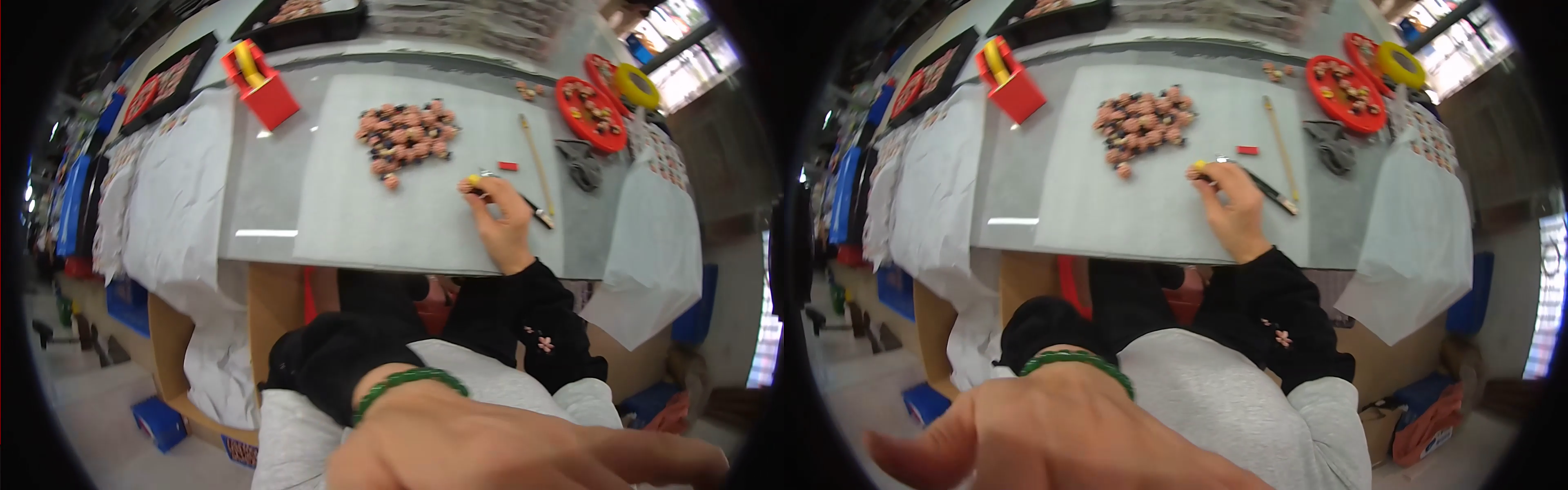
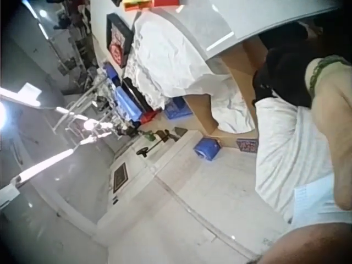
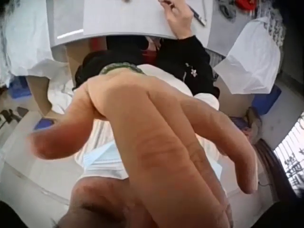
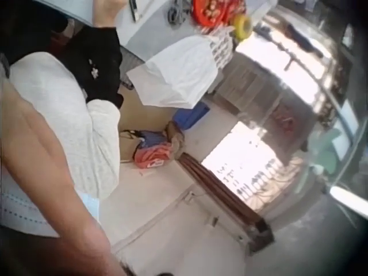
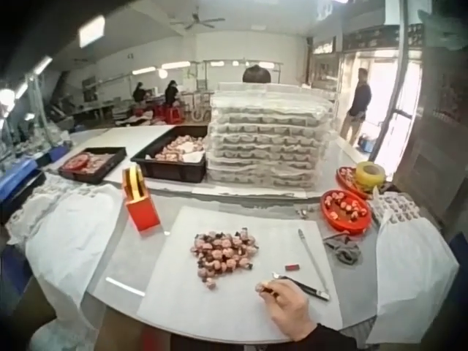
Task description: The person details small figurines by hand using a craft knife and tool, fitting small components onto each figurine and placing items onto a tray.
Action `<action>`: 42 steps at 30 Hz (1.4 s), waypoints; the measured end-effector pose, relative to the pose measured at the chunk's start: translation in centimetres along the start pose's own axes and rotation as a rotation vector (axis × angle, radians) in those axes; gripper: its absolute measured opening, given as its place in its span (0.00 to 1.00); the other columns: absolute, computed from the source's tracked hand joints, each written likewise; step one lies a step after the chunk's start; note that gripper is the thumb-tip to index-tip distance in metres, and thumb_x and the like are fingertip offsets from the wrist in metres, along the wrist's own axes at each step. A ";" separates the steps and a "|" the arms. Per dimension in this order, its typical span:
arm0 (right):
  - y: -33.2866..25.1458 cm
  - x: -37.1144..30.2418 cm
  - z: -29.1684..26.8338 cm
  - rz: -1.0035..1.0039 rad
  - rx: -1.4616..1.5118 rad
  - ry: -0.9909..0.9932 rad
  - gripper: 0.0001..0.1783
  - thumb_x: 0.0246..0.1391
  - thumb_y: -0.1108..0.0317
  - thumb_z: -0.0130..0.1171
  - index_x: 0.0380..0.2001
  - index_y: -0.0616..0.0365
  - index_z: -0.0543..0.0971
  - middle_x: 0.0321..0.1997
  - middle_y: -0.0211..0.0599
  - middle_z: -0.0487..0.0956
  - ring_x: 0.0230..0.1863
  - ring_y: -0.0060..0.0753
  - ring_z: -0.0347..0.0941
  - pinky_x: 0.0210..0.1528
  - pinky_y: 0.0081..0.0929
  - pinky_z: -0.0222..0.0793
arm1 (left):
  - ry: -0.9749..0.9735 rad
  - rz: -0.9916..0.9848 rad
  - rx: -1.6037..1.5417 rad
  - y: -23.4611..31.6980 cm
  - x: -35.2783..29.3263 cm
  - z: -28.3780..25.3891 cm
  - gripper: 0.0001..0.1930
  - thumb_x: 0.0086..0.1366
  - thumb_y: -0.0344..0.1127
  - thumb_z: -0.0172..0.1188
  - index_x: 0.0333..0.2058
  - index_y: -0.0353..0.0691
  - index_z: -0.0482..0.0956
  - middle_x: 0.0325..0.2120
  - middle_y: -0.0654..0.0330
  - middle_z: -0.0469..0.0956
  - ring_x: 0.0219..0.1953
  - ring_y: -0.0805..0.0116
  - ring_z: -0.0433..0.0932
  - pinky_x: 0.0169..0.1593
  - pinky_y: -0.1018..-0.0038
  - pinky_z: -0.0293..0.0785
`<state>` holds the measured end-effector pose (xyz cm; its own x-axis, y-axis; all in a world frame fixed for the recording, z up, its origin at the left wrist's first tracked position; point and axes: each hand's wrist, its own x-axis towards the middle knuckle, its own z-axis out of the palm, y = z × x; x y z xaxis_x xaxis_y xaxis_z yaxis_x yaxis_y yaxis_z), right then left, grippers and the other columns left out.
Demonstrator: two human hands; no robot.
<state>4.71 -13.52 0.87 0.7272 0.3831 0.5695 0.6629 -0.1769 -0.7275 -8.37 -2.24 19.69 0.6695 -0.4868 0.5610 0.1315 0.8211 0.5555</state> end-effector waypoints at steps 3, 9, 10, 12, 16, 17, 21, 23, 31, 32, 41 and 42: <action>-0.4 0.0 -0.1 0.009 0.016 -0.011 0.11 0.42 0.82 0.56 0.32 0.63 0.75 0.32 0.35 0.76 0.32 0.24 0.72 0.31 0.16 0.66 | -0.004 -0.010 -0.143 -1.6 0.5 0.9 0.18 0.63 0.47 0.43 0.46 0.43 0.68 0.35 0.67 0.74 0.38 0.76 0.68 0.45 0.76 0.59; 0.1 -0.5 -0.2 0.019 0.013 -0.016 0.11 0.43 0.81 0.56 0.34 0.65 0.74 0.33 0.35 0.75 0.33 0.23 0.72 0.32 0.16 0.66 | -0.166 -0.051 -0.544 -7.5 3.1 2.3 0.22 0.63 0.52 0.41 0.43 0.39 0.70 0.30 0.68 0.75 0.30 0.79 0.70 0.38 0.84 0.63; 0.0 -0.5 -0.1 0.021 0.010 -0.012 0.11 0.43 0.81 0.56 0.34 0.65 0.74 0.33 0.35 0.74 0.33 0.23 0.72 0.32 0.15 0.66 | -0.209 -0.063 -0.619 -7.8 3.2 2.3 0.23 0.63 0.52 0.41 0.42 0.38 0.71 0.29 0.68 0.75 0.29 0.80 0.70 0.36 0.85 0.64; 0.2 -0.6 0.2 0.041 0.016 0.017 0.11 0.43 0.81 0.57 0.34 0.66 0.73 0.33 0.35 0.75 0.33 0.22 0.72 0.33 0.15 0.67 | 0.001 -0.041 -0.335 -8.9 2.5 1.3 0.20 0.63 0.47 0.46 0.42 0.35 0.71 0.27 0.66 0.75 0.31 0.79 0.70 0.37 0.84 0.66; 0.8 -0.4 0.6 0.082 0.047 0.071 0.11 0.43 0.81 0.57 0.34 0.66 0.73 0.33 0.35 0.75 0.33 0.22 0.72 0.33 0.16 0.67 | 0.354 -0.264 0.390 -9.6 0.7 -4.7 0.09 0.55 0.28 0.56 0.35 0.34 0.75 0.30 0.61 0.75 0.31 0.79 0.73 0.34 0.84 0.68; 1.0 -0.4 1.3 0.106 0.102 0.062 0.12 0.42 0.80 0.57 0.34 0.65 0.73 0.33 0.36 0.75 0.32 0.23 0.72 0.32 0.16 0.67 | 0.492 -0.247 0.582 -9.7 -0.2 -6.5 0.06 0.56 0.28 0.56 0.32 0.33 0.76 0.26 0.62 0.76 0.29 0.79 0.72 0.32 0.83 0.68; 0.7 0.1 -0.7 -0.116 -0.044 0.114 0.14 0.40 0.79 0.59 0.35 0.64 0.73 0.32 0.40 0.75 0.26 0.27 0.72 0.27 0.19 0.67 | 0.901 0.242 1.309 -9.7 -2.6 -13.4 0.05 0.54 0.26 0.54 0.30 0.35 0.76 0.21 0.59 0.73 0.23 0.72 0.70 0.28 0.79 0.66; 0.6 -0.2 -0.3 0.065 0.035 0.120 0.15 0.39 0.79 0.58 0.35 0.63 0.73 0.32 0.40 0.74 0.26 0.30 0.71 0.27 0.19 0.67 | 0.943 0.333 1.430 -9.4 -3.4 -16.8 0.08 0.56 0.28 0.53 0.35 0.35 0.75 0.25 0.60 0.73 0.27 0.72 0.71 0.30 0.80 0.65; 0.0 -0.5 -0.9 0.040 0.040 0.106 0.14 0.39 0.82 0.57 0.34 0.63 0.73 0.32 0.38 0.74 0.27 0.27 0.72 0.28 0.18 0.68 | 0.986 0.008 0.727 -10.1 -5.0 -19.2 0.13 0.60 0.30 0.51 0.43 0.32 0.72 0.36 0.61 0.74 0.31 0.81 0.70 0.34 0.85 0.67; 0.0 -0.6 -0.7 0.044 0.052 0.084 0.16 0.38 0.82 0.58 0.35 0.63 0.73 0.34 0.39 0.74 0.29 0.28 0.71 0.28 0.19 0.67 | 0.975 0.023 0.693 -10.1 -5.2 -19.5 0.13 0.60 0.30 0.51 0.42 0.31 0.72 0.35 0.61 0.74 0.31 0.80 0.71 0.35 0.85 0.67; -0.1 0.0 -0.7 0.027 -0.042 0.168 0.15 0.39 0.76 0.56 0.35 0.65 0.72 0.35 0.44 0.72 0.32 0.40 0.69 0.35 0.30 0.66 | 0.983 -0.016 0.705 -9.2 -5.5 -19.4 0.13 0.59 0.29 0.52 0.42 0.30 0.71 0.33 0.60 0.75 0.33 0.78 0.72 0.37 0.84 0.68; 0.3 0.0 -0.7 -0.015 -0.065 0.183 0.14 0.40 0.76 0.56 0.34 0.65 0.72 0.34 0.43 0.72 0.32 0.39 0.69 0.34 0.29 0.66 | 1.004 -0.002 0.695 -9.2 -5.6 -19.5 0.13 0.59 0.29 0.52 0.43 0.30 0.71 0.33 0.61 0.74 0.33 0.78 0.72 0.37 0.84 0.68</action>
<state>5.05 -14.19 0.90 0.7333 0.2160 0.6447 0.6800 -0.2327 -0.6954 0.94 -1.25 -0.48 0.9775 0.2109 0.0070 -0.0794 0.3368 0.9382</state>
